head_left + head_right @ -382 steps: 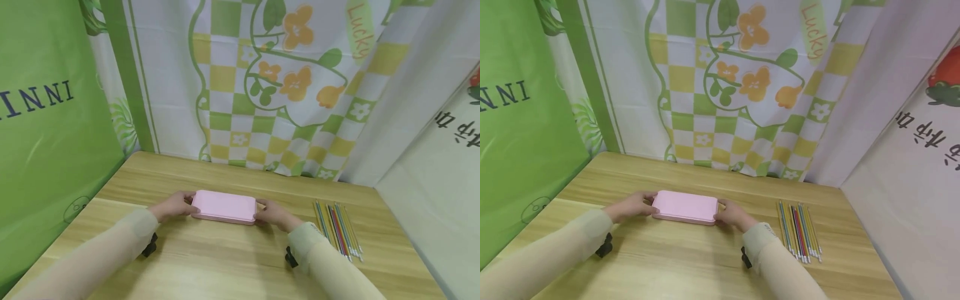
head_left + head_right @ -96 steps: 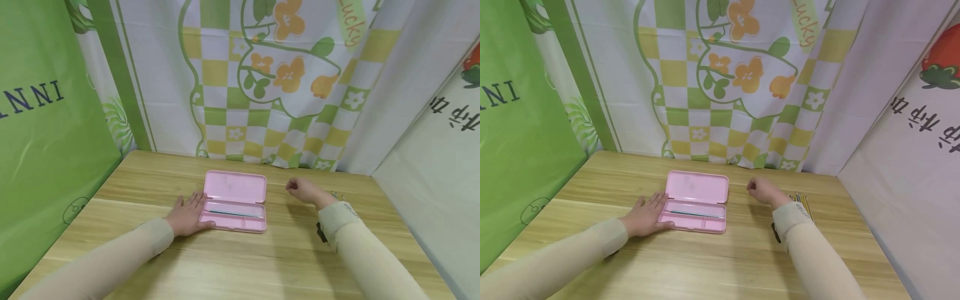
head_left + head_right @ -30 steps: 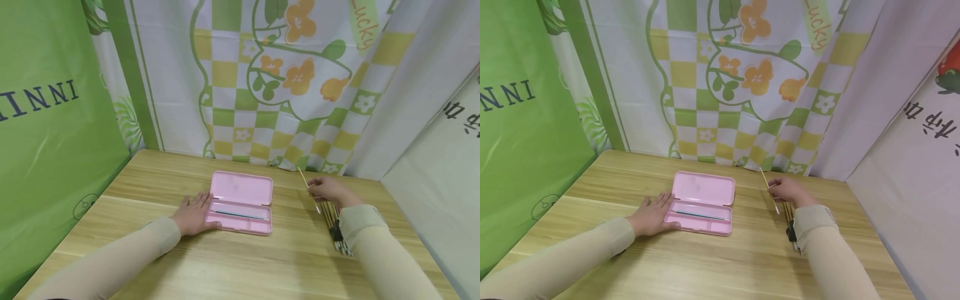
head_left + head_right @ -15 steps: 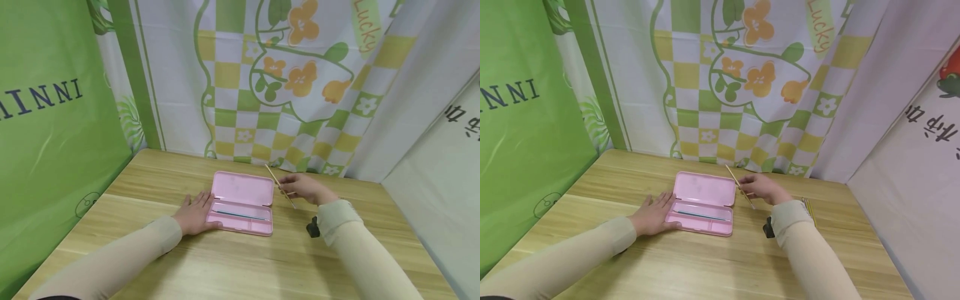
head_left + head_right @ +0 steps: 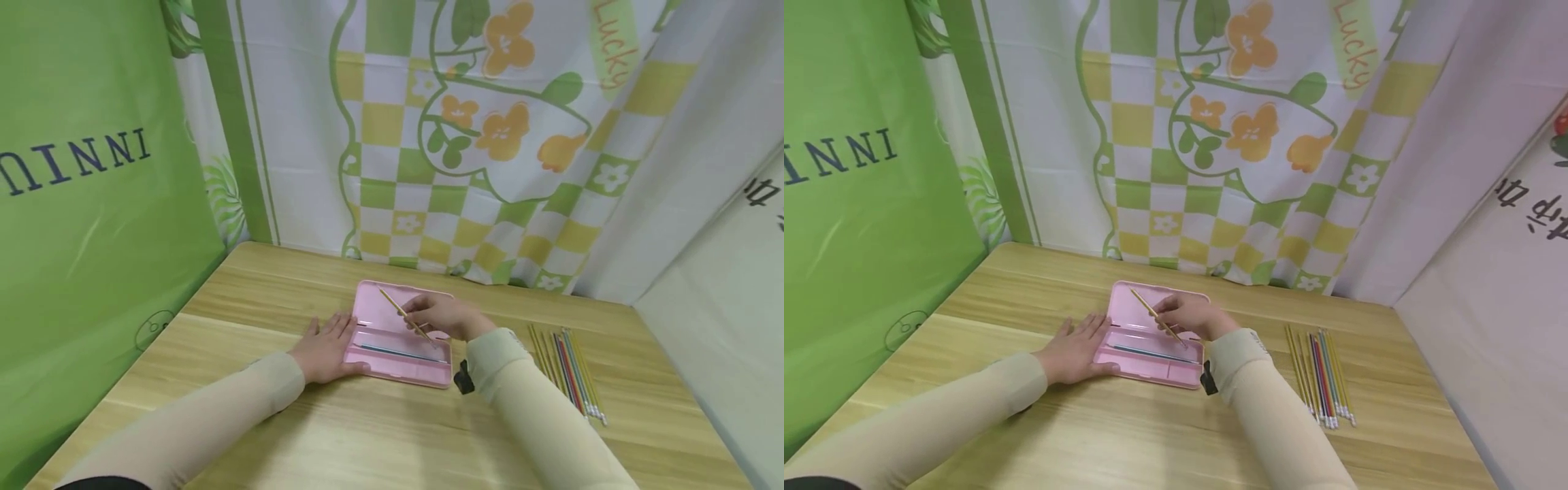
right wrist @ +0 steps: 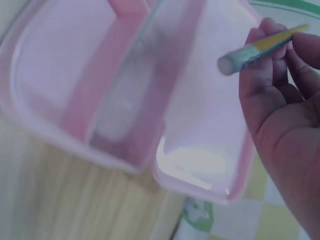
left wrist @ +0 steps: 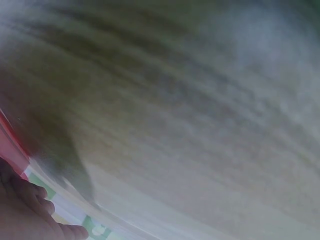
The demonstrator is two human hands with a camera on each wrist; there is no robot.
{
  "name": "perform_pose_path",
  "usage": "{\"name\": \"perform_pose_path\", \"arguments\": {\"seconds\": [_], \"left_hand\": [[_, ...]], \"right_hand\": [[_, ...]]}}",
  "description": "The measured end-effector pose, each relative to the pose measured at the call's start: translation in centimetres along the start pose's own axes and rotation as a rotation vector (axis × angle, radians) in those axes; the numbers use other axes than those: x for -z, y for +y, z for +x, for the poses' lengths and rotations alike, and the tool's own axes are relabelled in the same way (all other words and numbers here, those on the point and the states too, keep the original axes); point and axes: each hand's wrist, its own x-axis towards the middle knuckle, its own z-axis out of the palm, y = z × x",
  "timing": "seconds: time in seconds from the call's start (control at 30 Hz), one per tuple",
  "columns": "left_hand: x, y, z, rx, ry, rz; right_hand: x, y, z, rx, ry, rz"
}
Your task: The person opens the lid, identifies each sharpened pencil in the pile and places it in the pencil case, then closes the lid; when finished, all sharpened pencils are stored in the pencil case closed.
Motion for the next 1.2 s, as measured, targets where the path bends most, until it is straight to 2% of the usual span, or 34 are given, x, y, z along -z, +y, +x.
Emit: {"name": "perform_pose_path", "arguments": {"seconds": [0.13, 0.3, 0.43, 0.53, 0.7, 0.8, 0.93, 1.2], "left_hand": [[-0.2, 0.0, 0.1, -0.007, 0.012, -0.001], [-0.5, -0.3, 0.3, -0.002, 0.014, 0.007], [-0.4, -0.4, 0.5, 0.007, 0.005, 0.013], [-0.3, -0.4, 0.5, 0.015, -0.002, 0.015], [-0.1, -0.3, 0.4, 0.015, -0.015, 0.005], [-0.3, -0.4, 0.4, 0.019, -0.019, 0.007], [-0.5, -0.5, 0.5, 0.020, -0.016, 0.004], [-0.7, -0.6, 0.6, 0.017, -0.011, 0.006]], "right_hand": [[-1.0, 0.4, 0.8, -0.018, -0.027, 0.030], [-1.3, 0.6, 1.2, -0.019, -0.057, 0.009], [-1.4, 0.9, 1.5, -0.032, -0.042, -0.023], [-1.7, 0.9, 1.7, -0.024, -0.017, -0.168], [-2.1, 1.0, 1.8, 0.027, -0.029, -0.543], [-2.3, 1.1, 1.7, 0.042, -0.037, -0.694], [-2.4, 0.9, 1.3, 0.028, -0.026, -0.798], [-3.3, 0.8, 0.6, 0.034, 0.002, -0.852]]}}
